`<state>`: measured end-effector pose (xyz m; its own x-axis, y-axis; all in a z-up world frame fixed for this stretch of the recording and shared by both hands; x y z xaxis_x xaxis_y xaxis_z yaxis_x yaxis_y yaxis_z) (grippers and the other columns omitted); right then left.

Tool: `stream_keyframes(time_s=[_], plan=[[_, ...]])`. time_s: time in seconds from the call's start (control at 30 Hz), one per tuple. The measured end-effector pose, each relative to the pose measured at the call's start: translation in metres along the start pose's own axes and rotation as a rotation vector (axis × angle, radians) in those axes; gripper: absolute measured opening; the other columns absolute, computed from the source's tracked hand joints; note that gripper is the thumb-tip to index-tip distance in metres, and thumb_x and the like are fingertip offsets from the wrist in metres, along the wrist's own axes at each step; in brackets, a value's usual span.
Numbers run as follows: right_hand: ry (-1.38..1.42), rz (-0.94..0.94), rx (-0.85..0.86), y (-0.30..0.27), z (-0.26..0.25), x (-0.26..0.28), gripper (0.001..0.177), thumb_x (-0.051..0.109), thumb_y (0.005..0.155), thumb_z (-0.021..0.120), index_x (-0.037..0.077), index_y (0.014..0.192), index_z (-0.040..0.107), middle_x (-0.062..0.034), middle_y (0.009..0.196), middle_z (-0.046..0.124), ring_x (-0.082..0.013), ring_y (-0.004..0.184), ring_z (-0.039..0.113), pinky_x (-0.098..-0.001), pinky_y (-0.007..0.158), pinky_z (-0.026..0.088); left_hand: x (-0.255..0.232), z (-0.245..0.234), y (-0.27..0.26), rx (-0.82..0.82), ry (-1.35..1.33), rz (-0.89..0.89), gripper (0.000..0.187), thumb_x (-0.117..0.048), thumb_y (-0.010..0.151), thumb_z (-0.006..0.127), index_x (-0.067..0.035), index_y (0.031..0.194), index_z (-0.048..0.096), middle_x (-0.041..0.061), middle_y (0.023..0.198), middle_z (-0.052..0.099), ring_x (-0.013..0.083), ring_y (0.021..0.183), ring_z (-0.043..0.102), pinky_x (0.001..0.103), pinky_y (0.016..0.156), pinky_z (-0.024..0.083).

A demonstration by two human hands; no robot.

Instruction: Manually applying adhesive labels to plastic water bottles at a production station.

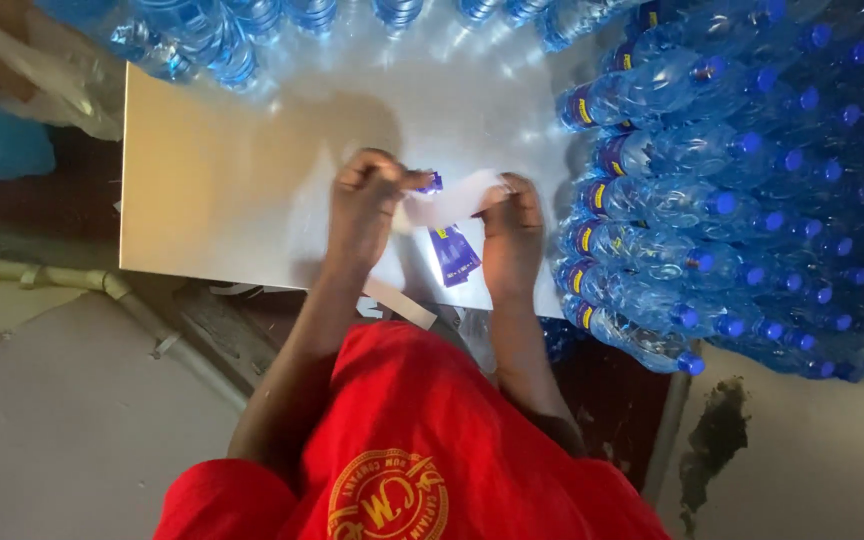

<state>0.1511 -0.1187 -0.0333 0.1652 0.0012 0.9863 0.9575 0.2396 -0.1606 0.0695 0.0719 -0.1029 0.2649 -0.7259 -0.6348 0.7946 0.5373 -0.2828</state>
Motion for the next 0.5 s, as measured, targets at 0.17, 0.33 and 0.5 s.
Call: stream_keyframes(time_s=[0.17, 0.33, 0.5], plan=[[0.263, -0.076, -0.275, 0.024, -0.095, 0.081, 0.01, 0.029, 0.111, 0.068, 0.021, 0.112, 0.064, -0.0001, 0.102, 0.069, -0.0144, 0.097, 0.071, -0.0386, 0.096, 0.063, -0.023, -0.059, -0.026, 0.134, 0.84, -0.213, 0.008, -0.006, 0.109, 0.062, -0.002, 0.108, 0.069, 0.019, 0.092, 0.071, 0.0406, 0.092, 0.08, 0.051, 0.087, 0.063], [0.189, -0.311, -0.562, 0.032, -0.194, 0.094, 0.037, 0.046, 0.106, 0.08, 0.017, 0.122, 0.063, 0.0009, 0.1, 0.06, -0.0139, 0.09, 0.061, -0.0412, 0.099, 0.068, 0.045, -0.155, -0.002, 0.551, 1.846, -0.653, 0.06, -0.044, 0.101, 0.073, -0.017, 0.154, 0.065, 0.024, 0.15, 0.071, 0.0479, 0.139, 0.067, 0.063, 0.117, 0.052], [-0.503, -0.237, -0.579, 0.011, -0.138, 0.099, 0.044, 0.047, 0.112, 0.057, 0.016, 0.144, 0.06, -0.0203, 0.14, 0.072, -0.0306, 0.106, 0.078, -0.0294, 0.062, 0.067, 0.025, -0.07, 0.206, 0.109, 1.414, 0.296, 0.113, -0.03, 0.111, 0.104, -0.011, 0.178, 0.015, 0.019, 0.186, 0.025, 0.0426, 0.173, 0.022, 0.055, 0.142, 0.024]])
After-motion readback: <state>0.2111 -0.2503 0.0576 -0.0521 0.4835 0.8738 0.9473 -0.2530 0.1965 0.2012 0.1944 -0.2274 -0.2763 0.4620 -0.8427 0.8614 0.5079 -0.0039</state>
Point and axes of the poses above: each hand's wrist, its own y-axis towards the middle knuckle, its own z-axis out of the palm, x = y × z, the point moved 9 cm from there along y, towards the middle knuckle
